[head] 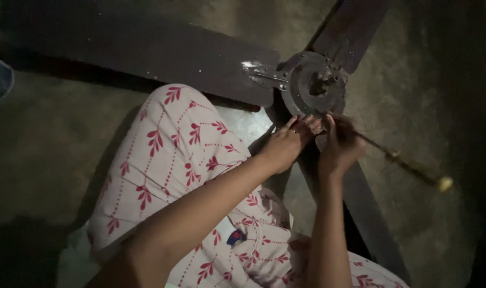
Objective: The person attaches fan blades to the motor housing using screws and washers. They align each blade, insert fasteners by hand, and tighten them with a screwdriver.
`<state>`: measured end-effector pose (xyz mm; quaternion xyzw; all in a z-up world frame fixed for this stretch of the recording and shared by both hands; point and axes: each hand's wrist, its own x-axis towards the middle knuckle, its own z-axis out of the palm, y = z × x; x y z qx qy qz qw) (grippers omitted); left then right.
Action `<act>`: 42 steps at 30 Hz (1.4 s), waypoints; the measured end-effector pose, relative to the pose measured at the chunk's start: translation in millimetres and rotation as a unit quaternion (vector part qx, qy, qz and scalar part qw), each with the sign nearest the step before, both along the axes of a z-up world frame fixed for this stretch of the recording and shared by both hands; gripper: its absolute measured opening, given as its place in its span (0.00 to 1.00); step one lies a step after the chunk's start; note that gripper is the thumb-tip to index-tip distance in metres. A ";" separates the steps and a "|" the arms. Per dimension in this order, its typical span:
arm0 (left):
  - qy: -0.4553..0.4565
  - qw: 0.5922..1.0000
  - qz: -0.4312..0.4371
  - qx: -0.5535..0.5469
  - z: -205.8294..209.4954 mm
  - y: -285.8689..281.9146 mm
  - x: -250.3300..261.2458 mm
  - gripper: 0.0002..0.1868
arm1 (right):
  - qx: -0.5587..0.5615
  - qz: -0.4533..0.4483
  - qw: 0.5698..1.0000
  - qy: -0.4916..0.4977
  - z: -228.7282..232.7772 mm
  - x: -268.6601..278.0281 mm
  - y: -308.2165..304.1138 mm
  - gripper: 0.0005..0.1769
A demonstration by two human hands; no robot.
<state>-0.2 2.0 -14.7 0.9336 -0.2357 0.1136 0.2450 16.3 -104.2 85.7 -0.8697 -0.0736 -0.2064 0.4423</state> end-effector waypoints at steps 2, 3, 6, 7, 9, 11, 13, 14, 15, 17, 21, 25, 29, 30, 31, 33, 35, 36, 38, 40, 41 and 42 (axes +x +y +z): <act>0.013 1.000 -0.005 -0.015 5.1 5.8 -2.4 0.43 | 0.039 0.003 0.999 0.018 -1.5 -4.3 9.8 0.05; 0.019 1.000 -0.007 -0.021 8.4 9.6 -2.2 0.43 | 0.059 0.004 0.998 0.026 -3.0 -4.3 13.7 0.06; 0.069 0.996 -0.024 0.056 16.8 28.8 2.2 0.30 | 0.091 -0.013 0.994 0.064 -11.2 4.6 25.4 0.09; 0.054 0.998 -0.007 0.014 18.8 35.1 4.3 0.30 | 0.134 0.002 0.989 0.053 -14.9 6.6 28.7 0.09; 0.020 0.997 0.026 -0.070 25.4 47.9 12.2 0.32 | 0.222 0.034 0.974 0.026 -20.6 10.8 38.6 0.10; 0.030 0.999 0.021 0.011 32.6 64.6 23.9 0.32 | 0.230 0.064 0.971 0.026 -17.5 16.1 47.6 0.12; 0.028 0.999 0.026 0.033 31.9 80.1 29.0 0.32 | 0.188 0.050 0.980 0.027 -15.1 17.8 55.3 0.14; 0.018 0.999 0.031 0.018 29.9 87.8 29.6 0.31 | 0.145 0.021 0.989 0.025 -13.6 17.9 58.3 0.14; 0.008 0.999 0.037 0.003 27.3 93.8 30.3 0.31 | 0.102 -0.008 0.994 0.023 -12.5 19.0 61.2 0.15; 0.020 0.996 0.081 0.035 19.6 103.1 31.2 0.36 | 0.088 -0.009 0.996 0.019 -14.7 22.3 68.5 0.15; 0.039 0.992 0.118 0.033 12.5 94.3 35.5 0.35 | 0.049 -0.032 0.998 0.008 -26.1 34.8 70.4 0.15; 0.041 0.991 0.124 0.007 15.9 86.0 38.6 0.35 | 0.184 0.037 0.982 0.026 -42.9 40.7 65.6 0.13; 0.086 0.986 0.129 0.065 22.2 90.3 41.7 0.40 | 0.182 -0.002 0.982 0.057 -56.3 41.7 56.4 0.12; 0.115 0.980 0.125 0.100 23.7 91.4 43.4 0.42 | 0.166 -0.028 0.983 0.068 -58.3 42.9 54.7 0.12; 0.103 0.981 0.133 0.098 24.7 92.0 44.3 0.42 | 0.192 -0.019 0.979 0.070 -60.4 44.4 53.7 0.12; 0.078 0.982 0.148 0.092 25.3 90.8 45.1 0.40 | 0.242 0.000 0.967 0.075 -63.7 45.8 50.9 0.12; 0.071 0.983 0.152 0.068 24.1 89.6 43.8 0.39 | 0.239 0.003 0.968 0.077 -66.4 45.0 49.0 0.11; 0.067 0.984 0.155 0.056 23.0 89.7 44.1 0.38 | 0.237 0.005 0.968 0.078 -67.8 45.3 49.1 0.11; 0.067 0.983 0.161 0.060 21.6 89.4 44.3 0.37 | 0.259 0.028 0.964 0.054 -69.7 45.2 50.0 0.10; 0.079 0.982 0.158 0.071 21.1 89.4 44.0 0.38 | 0.267 0.031 0.962 0.050 -69.2 44.9 50.6 0.09; 0.091 0.981 0.152 0.079 21.2 89.4 44.3 0.39 | 0.264 0.022 0.963 0.057 -68.0 44.6 50.9 0.10; 0.103 0.980 0.147 0.089 21.5 89.6 44.1 0.40 | 0.261 0.013 0.963 0.065 -66.9 43.5 51.4 0.10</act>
